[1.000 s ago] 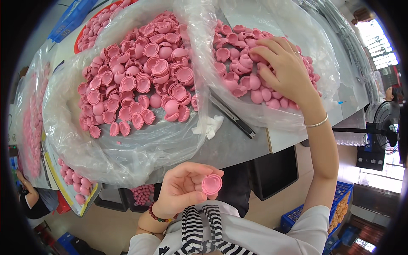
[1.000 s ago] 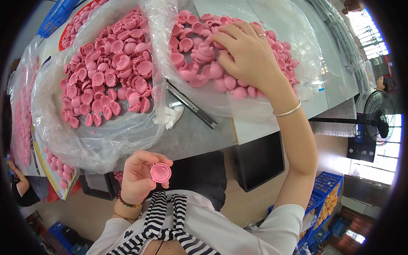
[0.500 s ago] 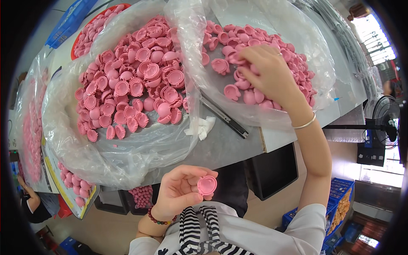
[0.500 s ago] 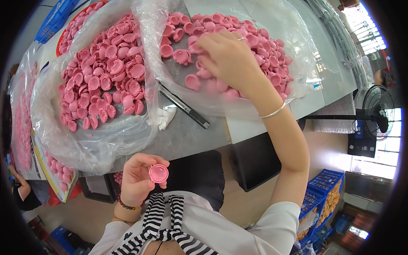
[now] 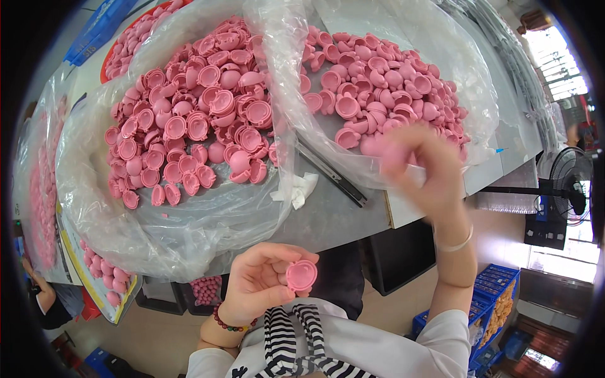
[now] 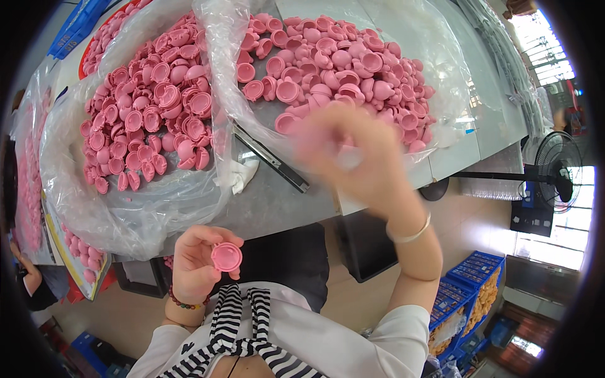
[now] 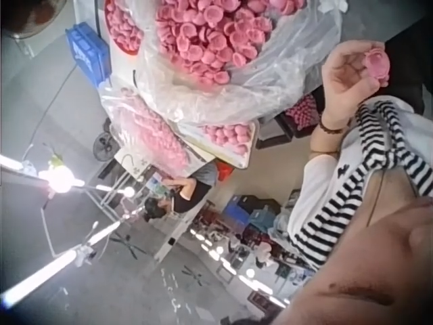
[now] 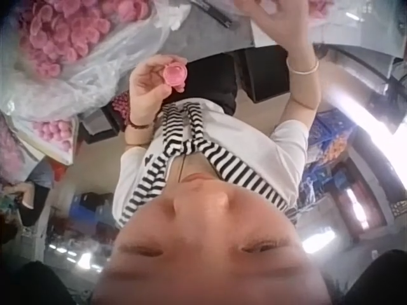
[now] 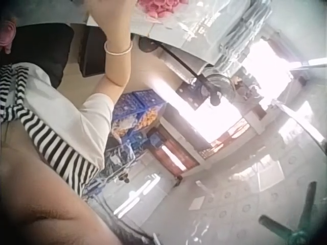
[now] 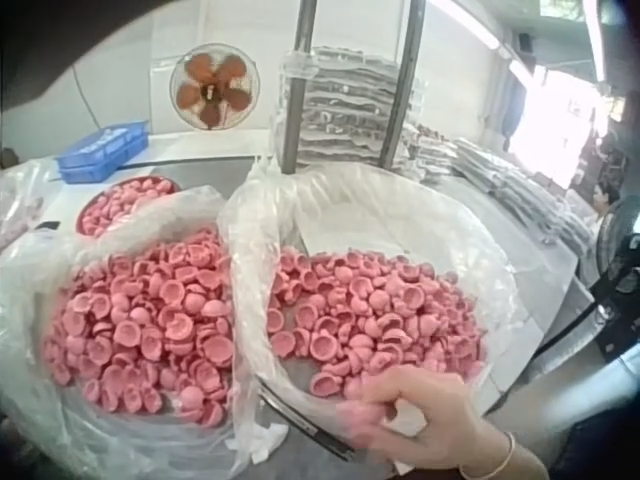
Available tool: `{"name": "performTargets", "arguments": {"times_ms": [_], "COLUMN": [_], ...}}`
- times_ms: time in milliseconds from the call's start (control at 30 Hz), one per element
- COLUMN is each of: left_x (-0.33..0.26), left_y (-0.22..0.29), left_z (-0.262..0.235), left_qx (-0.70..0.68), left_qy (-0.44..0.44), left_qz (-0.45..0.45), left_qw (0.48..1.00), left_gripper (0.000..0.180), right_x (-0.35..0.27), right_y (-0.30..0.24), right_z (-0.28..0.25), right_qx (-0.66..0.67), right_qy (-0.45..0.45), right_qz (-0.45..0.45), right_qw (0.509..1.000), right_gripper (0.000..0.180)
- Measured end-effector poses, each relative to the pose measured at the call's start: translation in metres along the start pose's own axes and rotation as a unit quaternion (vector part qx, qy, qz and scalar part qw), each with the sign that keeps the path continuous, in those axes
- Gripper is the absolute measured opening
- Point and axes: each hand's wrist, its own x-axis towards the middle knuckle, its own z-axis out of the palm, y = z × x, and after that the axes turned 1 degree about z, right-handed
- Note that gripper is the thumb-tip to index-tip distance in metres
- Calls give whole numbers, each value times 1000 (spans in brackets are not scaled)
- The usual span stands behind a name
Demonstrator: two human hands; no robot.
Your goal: Applying adhesive to small pink plastic parts and joining them together to assemble toy components.
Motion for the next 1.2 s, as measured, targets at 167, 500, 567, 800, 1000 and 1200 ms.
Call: {"name": "performTargets", "arguments": {"times_ms": [167, 500, 567, 800, 1000, 1200], "left_x": [-3, -4, 2, 9, 8, 10], "left_y": [3, 5, 4, 6, 5, 5], "left_z": [-4, -2, -2, 4, 4, 3], "left_qx": [25, 206, 262, 384, 409, 423], "left_qy": [9, 103, 73, 77, 65, 54], "left_qz": [50, 129, 149, 154, 160, 164], "left_qw": [998, 965, 951, 907, 896, 889], "left_gripper": [40, 45, 43, 34, 34, 34], "right_x": [-32, -43, -43, -46, -52, -55], "right_y": [-27, -31, -37, -46, -46, -44], "right_z": [68, 76, 73, 84, 87, 89], "right_qx": [49, -74, 56, 143, 114, 82], "right_qy": [-163, -49, -3, 17, 44, 57], "right_qz": [56, -18, -19, -38, -44, -46], "right_qw": [984, 996, 998, 989, 992, 994], "right_gripper": [25, 34, 38, 36, 35, 35]}}
